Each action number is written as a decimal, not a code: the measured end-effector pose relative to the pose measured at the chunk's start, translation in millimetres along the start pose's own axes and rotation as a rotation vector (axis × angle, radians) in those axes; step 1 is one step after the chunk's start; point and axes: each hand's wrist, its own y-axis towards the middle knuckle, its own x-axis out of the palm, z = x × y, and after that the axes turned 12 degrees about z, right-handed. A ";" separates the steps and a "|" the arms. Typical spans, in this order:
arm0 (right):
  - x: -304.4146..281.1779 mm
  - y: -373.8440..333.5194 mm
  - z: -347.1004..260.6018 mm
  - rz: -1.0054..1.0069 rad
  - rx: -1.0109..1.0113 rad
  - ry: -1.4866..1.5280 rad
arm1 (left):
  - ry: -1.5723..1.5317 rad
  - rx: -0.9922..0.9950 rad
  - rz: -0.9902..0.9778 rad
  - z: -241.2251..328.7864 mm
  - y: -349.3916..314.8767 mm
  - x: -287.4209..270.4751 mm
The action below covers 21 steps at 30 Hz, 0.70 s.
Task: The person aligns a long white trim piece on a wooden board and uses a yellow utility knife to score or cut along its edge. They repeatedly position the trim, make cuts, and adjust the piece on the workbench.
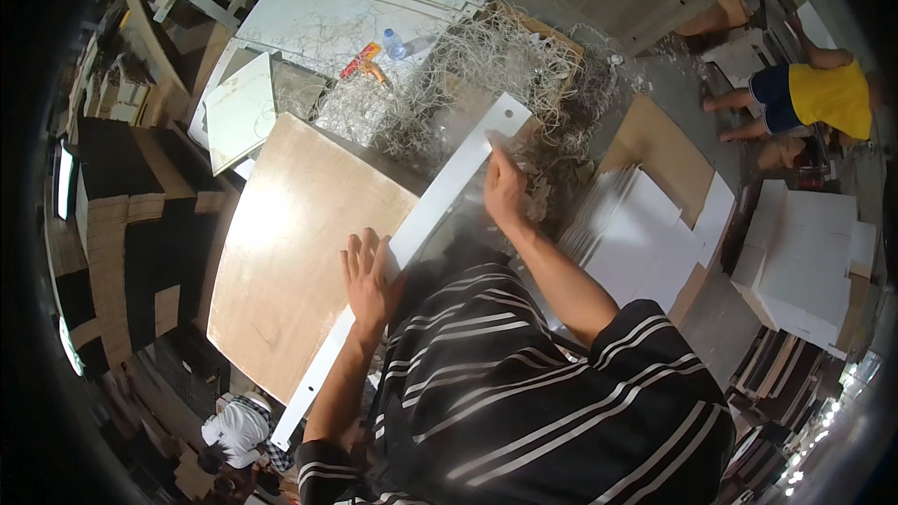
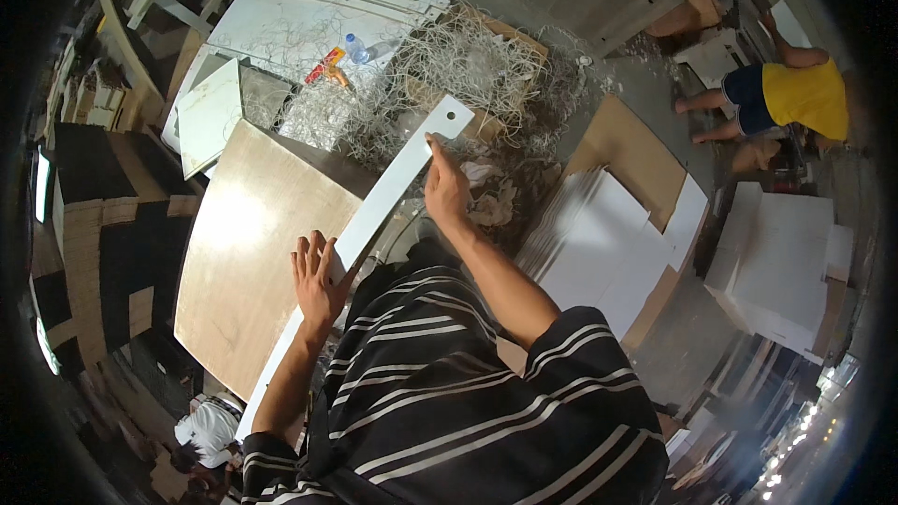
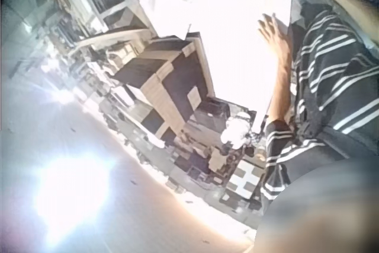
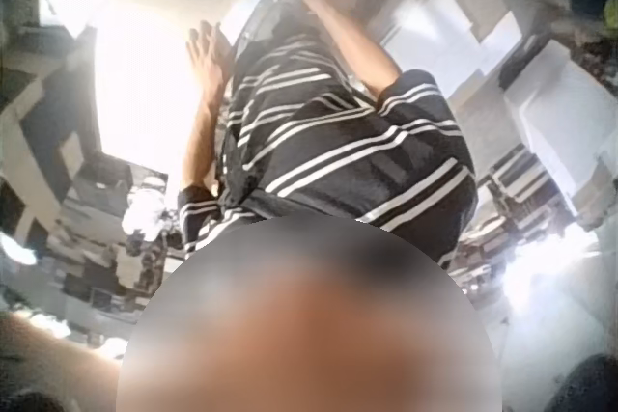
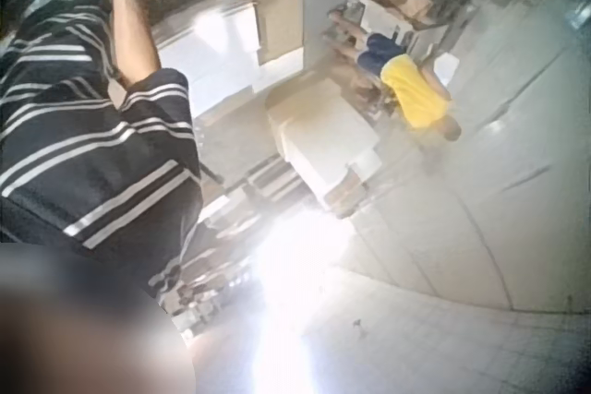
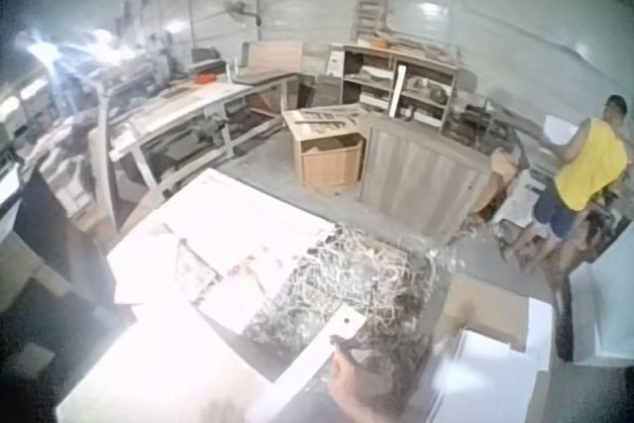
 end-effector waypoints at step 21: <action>9.0 5.8 33.2 0.194 0.175 0.046 | -0.045 0.010 0.008 2.8 8.9 2.6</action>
